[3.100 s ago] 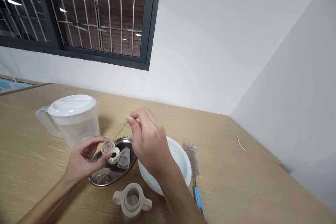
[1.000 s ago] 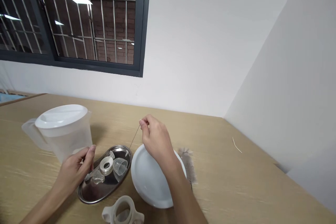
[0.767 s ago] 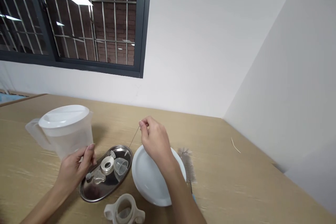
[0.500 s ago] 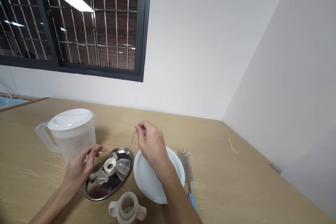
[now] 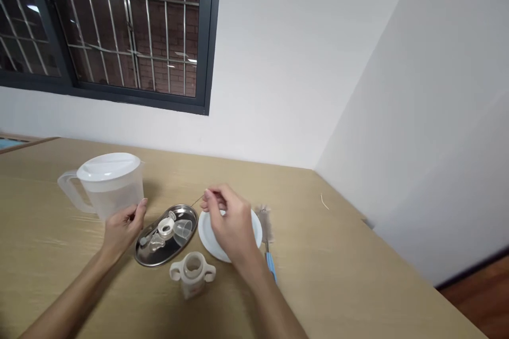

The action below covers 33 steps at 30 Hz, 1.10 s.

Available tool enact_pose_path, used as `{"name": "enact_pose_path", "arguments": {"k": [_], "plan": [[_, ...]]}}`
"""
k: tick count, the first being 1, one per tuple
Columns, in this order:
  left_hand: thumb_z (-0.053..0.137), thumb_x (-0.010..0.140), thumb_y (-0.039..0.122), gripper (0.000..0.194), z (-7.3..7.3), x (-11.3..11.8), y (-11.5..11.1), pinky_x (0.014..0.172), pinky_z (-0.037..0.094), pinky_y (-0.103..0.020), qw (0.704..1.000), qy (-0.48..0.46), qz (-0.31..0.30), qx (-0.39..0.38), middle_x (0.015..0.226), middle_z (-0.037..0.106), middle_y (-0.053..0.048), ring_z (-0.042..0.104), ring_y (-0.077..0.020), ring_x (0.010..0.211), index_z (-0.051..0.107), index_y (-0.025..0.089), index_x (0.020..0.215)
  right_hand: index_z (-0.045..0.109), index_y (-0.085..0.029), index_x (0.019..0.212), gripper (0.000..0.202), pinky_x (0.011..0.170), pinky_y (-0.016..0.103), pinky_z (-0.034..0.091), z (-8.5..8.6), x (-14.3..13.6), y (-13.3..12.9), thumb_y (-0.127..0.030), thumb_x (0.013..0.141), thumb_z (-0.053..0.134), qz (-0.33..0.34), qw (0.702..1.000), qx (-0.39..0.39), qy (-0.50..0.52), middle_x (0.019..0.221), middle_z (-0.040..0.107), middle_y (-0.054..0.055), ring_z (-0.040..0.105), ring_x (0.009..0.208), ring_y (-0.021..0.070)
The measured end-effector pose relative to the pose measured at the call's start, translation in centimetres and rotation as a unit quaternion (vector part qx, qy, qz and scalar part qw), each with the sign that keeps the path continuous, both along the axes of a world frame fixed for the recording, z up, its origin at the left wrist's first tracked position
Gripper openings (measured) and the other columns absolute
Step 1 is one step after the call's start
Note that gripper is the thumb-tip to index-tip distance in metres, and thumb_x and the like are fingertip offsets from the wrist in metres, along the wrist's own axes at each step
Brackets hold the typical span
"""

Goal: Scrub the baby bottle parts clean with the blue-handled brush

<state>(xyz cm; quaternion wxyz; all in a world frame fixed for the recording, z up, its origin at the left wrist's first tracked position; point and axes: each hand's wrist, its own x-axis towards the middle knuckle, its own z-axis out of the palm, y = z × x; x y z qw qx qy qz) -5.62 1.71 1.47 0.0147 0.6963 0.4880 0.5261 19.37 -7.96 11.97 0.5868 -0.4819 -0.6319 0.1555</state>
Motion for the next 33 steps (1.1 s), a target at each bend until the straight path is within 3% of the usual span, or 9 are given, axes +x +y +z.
{"name": "enact_pose_path", "arguments": {"k": [4, 8, 12, 17, 20, 26, 33], "plan": [[0.053, 0.096, 0.045, 0.054, -0.4, -0.1, 0.3, 0.051, 0.030, -0.025, 1.000, 0.010, -0.024, -0.001, 0.045, 0.041, 0.004, 0.040, -0.0089, 0.044, 0.047, 0.019, 0.048, 0.068, -0.017, 0.093, 0.036, 0.071, 0.032, 0.065, -0.9, 4.6, -3.1, -0.052, 0.086, 0.074, -0.116, 0.984, -0.006, 0.135, 0.085, 0.078, 0.009, 0.077, 0.072, 0.0197], [0.054, 0.095, 0.044, 0.052, -0.4, 0.3, 0.1, 0.052, 0.031, -0.025, 0.998, 0.026, -0.050, 0.010, 0.045, 0.043, 0.004, 0.041, -0.0095, 0.043, 0.050, 0.020, 0.050, 0.071, -0.014, 0.092, 0.047, 0.078, 0.036, 0.067, -3.1, 10.0, -6.8, -0.057, 0.076, 0.083, -0.237, 0.951, -0.022, 0.196, 0.087, 0.079, 0.013, 0.078, 0.077, 0.0235], [0.050, 0.098, 0.044, 0.045, -0.9, 0.7, 0.1, 0.053, 0.036, -0.025, 0.994, 0.061, -0.086, 0.008, 0.049, 0.055, 0.004, 0.049, -0.0117, 0.044, 0.057, 0.022, 0.059, 0.071, -0.013, 0.092, 0.056, 0.083, 0.038, 0.067, -6.4, 13.1, -8.4, -0.060, 0.066, 0.088, -0.258, 0.921, -0.049, 0.288, 0.089, 0.079, 0.013, 0.078, 0.079, 0.0243], [0.043, 0.100, 0.045, 0.031, -1.3, 0.6, 0.4, 0.064, 0.049, -0.025, 0.989, 0.033, -0.119, -0.080, 0.077, 0.075, 0.001, 0.069, -0.0166, 0.064, 0.063, 0.024, 0.089, 0.070, -0.013, 0.084, 0.063, 0.079, 0.036, 0.066, -10.2, 13.0, -7.1, -0.066, 0.056, 0.089, -0.244, 0.919, -0.097, 0.294, 0.084, 0.078, 0.014, 0.078, 0.079, 0.0266], [0.038, 0.103, 0.046, 0.036, -1.0, 0.6, 0.2, 0.064, 0.049, -0.026, 0.987, 0.040, -0.123, -0.100, 0.076, 0.073, 0.000, 0.067, -0.0169, 0.062, 0.061, 0.024, 0.086, 0.071, -0.013, 0.083, 0.062, 0.076, 0.036, 0.065, -11.4, 12.3, -6.2, -0.067, 0.058, 0.087, -0.226, 0.926, -0.130, 0.274, 0.082, 0.077, 0.013, 0.076, 0.074, 0.0245], [0.036, 0.103, 0.045, 0.044, -0.7, 1.1, -0.2, 0.060, 0.045, -0.027, 0.984, 0.067, -0.140, -0.087, 0.061, 0.067, 0.002, 0.062, -0.0158, 0.054, 0.057, 0.024, 0.070, 0.073, -0.012, 0.076, 0.061, 0.057, 0.029, 0.055, -11.8, 12.1, -5.6, -0.071, 0.063, 0.081, -0.207, 0.944, -0.181, 0.180, 0.068, 0.070, 0.008, 0.064, 0.058, 0.0174], [0.040, 0.101, 0.043, 0.046, -1.2, 1.6, -0.4, 0.060, 0.043, -0.028, 0.982, 0.073, -0.158, -0.070, 0.055, 0.063, 0.001, 0.058, -0.0150, 0.051, 0.056, 0.024, 0.063, 0.066, -0.017, 0.063, 0.062, 0.052, 0.028, 0.044, -12.1, 12.5, -5.0, -0.078, 0.069, 0.069, -0.232, 0.942, -0.236, 0.055, 0.055, 0.059, 0.003, 0.053, 0.052, 0.0159]]}}
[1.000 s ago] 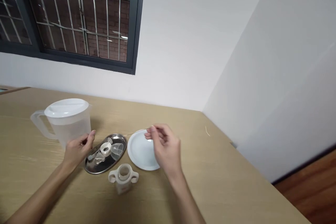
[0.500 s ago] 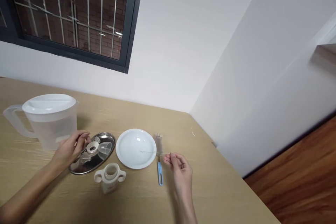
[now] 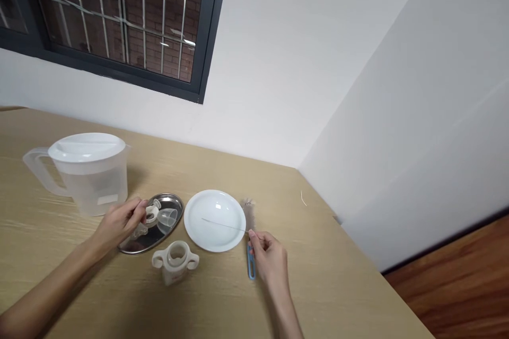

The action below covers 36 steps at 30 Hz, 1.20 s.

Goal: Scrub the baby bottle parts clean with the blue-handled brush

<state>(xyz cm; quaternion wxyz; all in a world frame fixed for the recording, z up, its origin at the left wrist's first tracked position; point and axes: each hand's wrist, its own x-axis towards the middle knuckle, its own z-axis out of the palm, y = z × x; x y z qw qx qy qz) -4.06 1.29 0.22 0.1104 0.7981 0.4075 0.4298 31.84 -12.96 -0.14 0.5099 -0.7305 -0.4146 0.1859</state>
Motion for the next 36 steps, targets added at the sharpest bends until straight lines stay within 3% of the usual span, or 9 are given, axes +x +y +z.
{"name": "enact_pose_path", "arguments": {"k": [7, 10, 13, 16, 19, 22, 27, 33, 36], "plan": [[0.040, 0.103, 0.038, 0.049, 0.0, -0.9, 0.4, 0.056, 0.043, -0.027, 0.995, -0.012, -0.079, 0.065, 0.053, 0.062, -0.002, 0.058, -0.0156, 0.052, 0.057, 0.022, 0.060, 0.037, -0.024, 0.051, 0.064, 0.052, 0.028, 0.035, -0.5, 1.1, -2.5, -0.076, 0.085, 0.050, -0.099, 0.985, -0.063, -0.127, 0.049, 0.046, 0.000, 0.045, 0.050, 0.0152], [0.041, 0.103, 0.042, 0.047, 0.3, -0.9, 0.1, 0.064, 0.050, -0.029, 0.992, 0.000, -0.121, 0.036, 0.066, 0.069, -0.004, 0.064, -0.0185, 0.064, 0.064, 0.022, 0.067, 0.046, -0.024, 0.058, 0.059, 0.056, 0.029, 0.039, -1.1, 0.9, -3.6, -0.076, 0.086, 0.048, -0.082, 0.976, -0.103, -0.174, 0.055, 0.053, 0.001, 0.052, 0.056, 0.0183], [0.066, 0.088, 0.054, 0.032, 0.9, 0.0, -1.1, 0.089, 0.055, -0.035, 0.987, 0.027, -0.155, -0.031, 0.101, 0.075, -0.007, 0.068, -0.0259, 0.099, 0.073, 0.024, 0.093, 0.066, -0.023, 0.081, 0.049, 0.069, 0.032, 0.046, -1.7, 0.4, -3.6, -0.071, 0.081, 0.058, -0.039, 0.961, -0.161, -0.220, 0.083, 0.070, 0.006, 0.066, 0.081, 0.0253], [0.087, 0.065, 0.056, 0.065, 1.3, 1.2, -2.9, 0.101, 0.052, -0.041, 0.976, 0.078, -0.171, -0.114, 0.125, 0.069, -0.008, 0.061, -0.0324, 0.119, 0.068, 0.027, 0.121, 0.071, -0.023, 0.095, 0.043, 0.074, 0.033, 0.044, -2.0, 0.1, -3.0, -0.063, 0.082, 0.061, -0.025, 0.946, -0.214, -0.243, 0.108, 0.072, 0.011, 0.066, 0.101, 0.0305], [0.095, 0.053, 0.050, 0.098, 1.2, 2.2, -4.2, 0.107, 0.048, -0.045, 0.952, 0.115, -0.226, -0.170, 0.130, 0.066, -0.008, 0.056, -0.0349, 0.125, 0.056, 0.029, 0.141, 0.068, -0.023, 0.088, 0.033, 0.066, 0.032, 0.039, -1.9, -0.1, -2.5, -0.055, 0.085, 0.059, -0.019, 0.930, -0.263, -0.257, 0.103, 0.073, 0.011, 0.067, 0.091, 0.0289], [0.096, 0.052, 0.047, 0.109, 0.7, 2.6, -4.6, 0.116, 0.038, -0.051, 0.935, 0.135, -0.265, -0.195, 0.132, 0.066, -0.008, 0.053, -0.0369, 0.131, 0.047, 0.030, 0.148, 0.061, -0.024, 0.081, 0.023, 0.062, 0.031, 0.035, -1.7, -0.1, -2.3, -0.046, 0.088, 0.057, -0.025, 0.919, -0.288, -0.269, 0.096, 0.074, 0.011, 0.068, 0.085, 0.0274], [0.095, 0.052, 0.047, 0.104, -0.3, 3.2, -4.6, 0.109, 0.043, -0.051, 0.926, 0.132, -0.273, -0.224, 0.132, 0.064, -0.010, 0.057, -0.0363, 0.123, 0.049, 0.028, 0.144, 0.054, -0.025, 0.091, 0.023, 0.064, 0.030, 0.042, -1.4, 0.6, -2.5, -0.045, 0.096, 0.044, -0.037, 0.928, -0.273, -0.251, 0.083, 0.074, 0.010, 0.070, 0.078, 0.0261], [0.093, 0.053, 0.031, 0.091, -0.5, 3.8, -4.9, 0.094, 0.054, -0.042, 0.923, 0.082, -0.253, -0.278, 0.123, 0.067, -0.008, 0.058, -0.0324, 0.120, 0.055, 0.027, 0.135, 0.054, -0.021, 0.102, 0.045, 0.070, 0.037, 0.053, -1.9, 4.4, -4.5, -0.062, 0.093, 0.034, -0.082, 0.947, -0.221, -0.218, 0.093, 0.075, 0.016, 0.072, 0.085, 0.0299], [0.095, 0.050, 0.027, 0.087, 0.3, 3.6, -4.8, 0.093, 0.055, -0.039, 0.935, 0.031, -0.234, -0.265, 0.120, 0.070, -0.005, 0.063, -0.0292, 0.115, 0.056, 0.026, 0.128, 0.059, -0.020, 0.103, 0.057, 0.067, 0.038, 0.054, -1.7, 7.1, -6.0, -0.073, 0.085, 0.048, -0.148, 0.963, -0.107, -0.199, 0.096, 0.074, 0.018, 0.071, 0.088, 0.0312]]}}
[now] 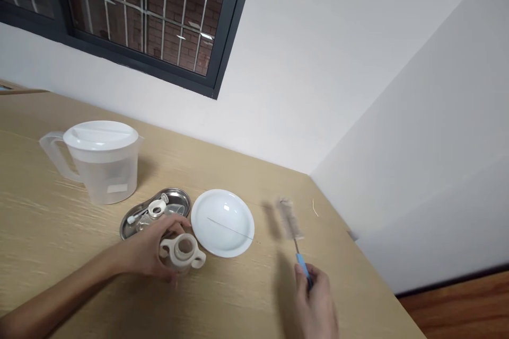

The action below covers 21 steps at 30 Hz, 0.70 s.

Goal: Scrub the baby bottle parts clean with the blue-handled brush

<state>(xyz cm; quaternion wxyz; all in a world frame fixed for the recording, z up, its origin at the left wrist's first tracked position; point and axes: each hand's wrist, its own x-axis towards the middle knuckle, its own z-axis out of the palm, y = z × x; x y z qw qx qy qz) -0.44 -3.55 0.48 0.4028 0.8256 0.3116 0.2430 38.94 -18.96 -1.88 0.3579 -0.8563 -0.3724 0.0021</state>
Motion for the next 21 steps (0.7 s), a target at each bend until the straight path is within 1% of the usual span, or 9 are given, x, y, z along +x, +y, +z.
{"name": "enact_pose_path", "arguments": {"k": [2, 4, 6, 8, 9, 12, 14, 17, 21], "plan": [[0.096, 0.050, 0.031, 0.081, 0.8, -0.3, 0.3, 0.089, 0.056, -0.036, 0.999, -0.040, 0.036, 0.008, 0.114, 0.072, -0.003, 0.067, -0.0264, 0.106, 0.057, 0.025, 0.120, 0.061, -0.018, 0.106, 0.066, 0.063, 0.036, 0.054, 0.8, 1.0, -0.9, -0.078, 0.079, 0.056, -0.012, 0.999, 0.044, 0.012, 0.094, 0.074, 0.015, 0.070, 0.083, 0.0291], [0.095, 0.054, 0.034, 0.071, 1.6, -0.8, 0.8, 0.084, 0.056, -0.033, 0.993, -0.074, 0.086, 0.030, 0.109, 0.073, -0.002, 0.070, -0.0238, 0.098, 0.058, 0.024, 0.114, 0.061, -0.019, 0.113, 0.069, 0.063, 0.033, 0.054, 2.2, 1.1, -1.4, -0.079, 0.079, 0.057, 0.014, 0.996, 0.078, 0.032, 0.096, 0.074, 0.012, 0.069, 0.081, 0.0253], [0.092, 0.060, 0.037, 0.063, 2.3, -1.5, 1.4, 0.084, 0.056, -0.034, 0.982, -0.084, 0.148, 0.085, 0.112, 0.073, -0.003, 0.070, -0.0242, 0.098, 0.059, 0.024, 0.112, 0.061, -0.021, 0.116, 0.069, 0.064, 0.030, 0.054, 3.8, 0.5, -1.3, -0.080, 0.080, 0.056, 0.052, 0.993, 0.099, 0.044, 0.099, 0.074, 0.010, 0.068, 0.086, 0.0234], [0.088, 0.067, 0.038, 0.056, 2.6, -2.2, 2.1, 0.089, 0.054, -0.038, 0.965, -0.071, 0.198, 0.157, 0.116, 0.073, -0.005, 0.069, -0.0266, 0.104, 0.061, 0.025, 0.114, 0.063, -0.021, 0.115, 0.068, 0.063, 0.027, 0.054, 5.2, -0.5, -0.7, -0.079, 0.079, 0.060, 0.102, 0.989, 0.090, 0.059, 0.098, 0.074, 0.009, 0.069, 0.089, 0.0228], [0.085, 0.071, 0.036, 0.051, 2.7, -2.5, 2.5, 0.092, 0.052, -0.040, 0.956, -0.061, 0.214, 0.192, 0.117, 0.073, -0.005, 0.068, -0.0277, 0.107, 0.062, 0.025, 0.116, 0.064, -0.021, 0.112, 0.065, 0.063, 0.026, 0.054, 5.8, -1.1, -0.1, -0.078, 0.080, 0.061, 0.116, 0.987, 0.100, 0.053, 0.096, 0.073, 0.009, 0.069, 0.088, 0.0220], [0.077, 0.078, 0.028, 0.039, 2.6, -3.4, 3.2, 0.097, 0.046, -0.044, 0.932, -0.025, 0.228, 0.281, 0.116, 0.075, -0.006, 0.067, -0.0298, 0.111, 0.063, 0.024, 0.115, 0.067, -0.023, 0.109, 0.056, 0.064, 0.022, 0.054, 6.8, -3.3, 2.1, -0.072, 0.081, 0.065, 0.169, 0.977, 0.117, 0.047, 0.091, 0.072, 0.005, 0.068, 0.081, 0.0185], [0.074, 0.080, 0.024, 0.037, 2.5, -3.8, 3.6, 0.097, 0.044, -0.044, 0.920, -0.004, 0.224, 0.320, 0.117, 0.075, -0.006, 0.068, -0.0299, 0.113, 0.063, 0.023, 0.115, 0.068, -0.025, 0.110, 0.049, 0.065, 0.021, 0.054, 7.2, -4.9, 3.9, -0.067, 0.084, 0.066, 0.183, 0.974, 0.123, 0.053, 0.091, 0.073, 0.003, 0.068, 0.079, 0.0168], [0.072, 0.083, 0.022, 0.037, 2.2, -4.1, 4.1, 0.098, 0.043, -0.042, 0.908, 0.016, 0.219, 0.357, 0.118, 0.075, -0.006, 0.068, -0.0286, 0.114, 0.061, 0.022, 0.119, 0.070, -0.023, 0.100, 0.043, 0.066, 0.020, 0.053, 7.7, -6.8, 6.6, -0.064, 0.087, 0.065, 0.235, 0.962, 0.132, 0.045, 0.096, 0.075, 0.004, 0.069, 0.080, 0.0165], [0.072, 0.086, 0.026, 0.037, 1.4, -4.3, 4.6, 0.096, 0.044, -0.039, 0.897, 0.031, 0.230, 0.375, 0.119, 0.073, -0.007, 0.068, -0.0277, 0.114, 0.060, 0.023, 0.121, 0.072, -0.021, 0.095, 0.043, 0.064, 0.021, 0.054, 7.4, -7.5, 9.0, -0.063, 0.087, 0.065, 0.324, 0.936, 0.131, 0.035, 0.090, 0.075, 0.005, 0.069, 0.076, 0.0166]]}}
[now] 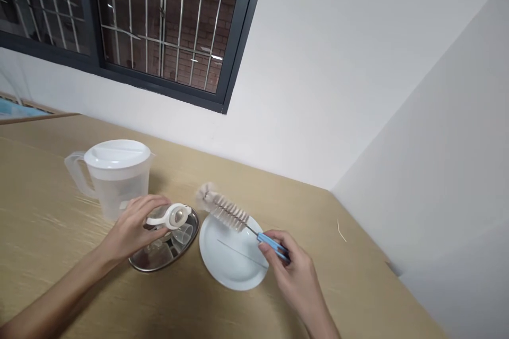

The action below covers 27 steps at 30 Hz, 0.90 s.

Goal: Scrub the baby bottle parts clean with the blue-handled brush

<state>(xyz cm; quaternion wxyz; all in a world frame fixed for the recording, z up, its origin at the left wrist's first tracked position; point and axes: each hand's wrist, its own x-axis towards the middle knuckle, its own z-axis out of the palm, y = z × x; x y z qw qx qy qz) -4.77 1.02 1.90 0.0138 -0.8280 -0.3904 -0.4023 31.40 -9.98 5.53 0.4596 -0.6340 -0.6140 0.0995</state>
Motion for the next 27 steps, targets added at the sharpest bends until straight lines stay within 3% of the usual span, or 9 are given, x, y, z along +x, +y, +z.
{"name": "enact_pose_path", "arguments": {"k": [4, 10, 18, 22, 27], "plan": [[0.071, 0.091, 0.030, 0.037, -0.7, -0.1, 0.2, 0.095, 0.045, -0.038, 1.000, 0.004, 0.018, 0.017, 0.122, 0.072, -0.007, 0.068, -0.0269, 0.113, 0.059, 0.023, 0.124, 0.072, -0.022, 0.095, 0.040, 0.059, 0.018, 0.052, -1.6, -0.2, -0.1, -0.061, 0.089, 0.066, 0.014, 1.000, -0.006, 0.020, 0.086, 0.073, 0.003, 0.067, 0.072, 0.0144], [0.071, 0.092, 0.034, 0.037, -0.4, 0.1, -0.4, 0.096, 0.048, -0.040, 1.000, 0.015, 0.018, 0.016, 0.122, 0.072, -0.008, 0.068, -0.0280, 0.112, 0.059, 0.025, 0.126, 0.071, -0.022, 0.095, 0.036, 0.061, 0.016, 0.054, -3.2, -1.1, -1.7, -0.057, 0.091, 0.067, 0.035, 0.998, -0.003, 0.042, 0.088, 0.073, 0.004, 0.068, 0.073, 0.0138], [0.063, 0.095, 0.019, 0.043, -0.7, 0.2, -0.9, 0.097, 0.053, -0.037, 0.997, 0.044, -0.044, 0.037, 0.127, 0.067, -0.012, 0.066, -0.0269, 0.117, 0.054, 0.023, 0.137, 0.072, -0.022, 0.101, 0.017, 0.060, 0.019, 0.054, -3.3, -0.1, -1.7, -0.037, 0.097, 0.065, 0.130, 0.988, 0.022, -0.080, 0.083, 0.072, 0.004, 0.065, 0.067, 0.0131], [0.062, 0.096, 0.018, 0.039, 0.2, 0.5, -1.6, 0.097, 0.055, -0.033, 0.996, 0.038, -0.063, 0.053, 0.124, 0.068, -0.012, 0.067, -0.0249, 0.115, 0.055, 0.021, 0.134, 0.070, -0.022, 0.108, 0.013, 0.060, 0.019, 0.054, -3.2, 0.4, -1.8, -0.025, 0.096, 0.065, 0.173, 0.974, 0.062, -0.134, 0.084, 0.071, 0.004, 0.066, 0.068, 0.0132], [0.054, 0.097, 0.009, 0.036, 1.2, 0.9, -2.3, 0.099, 0.055, -0.033, 0.992, 0.038, -0.057, 0.106, 0.120, 0.070, -0.012, 0.068, -0.0238, 0.114, 0.056, 0.020, 0.131, 0.068, -0.023, 0.112, 0.019, 0.059, 0.019, 0.055, -2.5, 0.0, -2.0, -0.018, 0.093, 0.067, 0.181, 0.961, 0.122, -0.170, 0.081, 0.071, 0.002, 0.066, 0.064, 0.0125]]}}
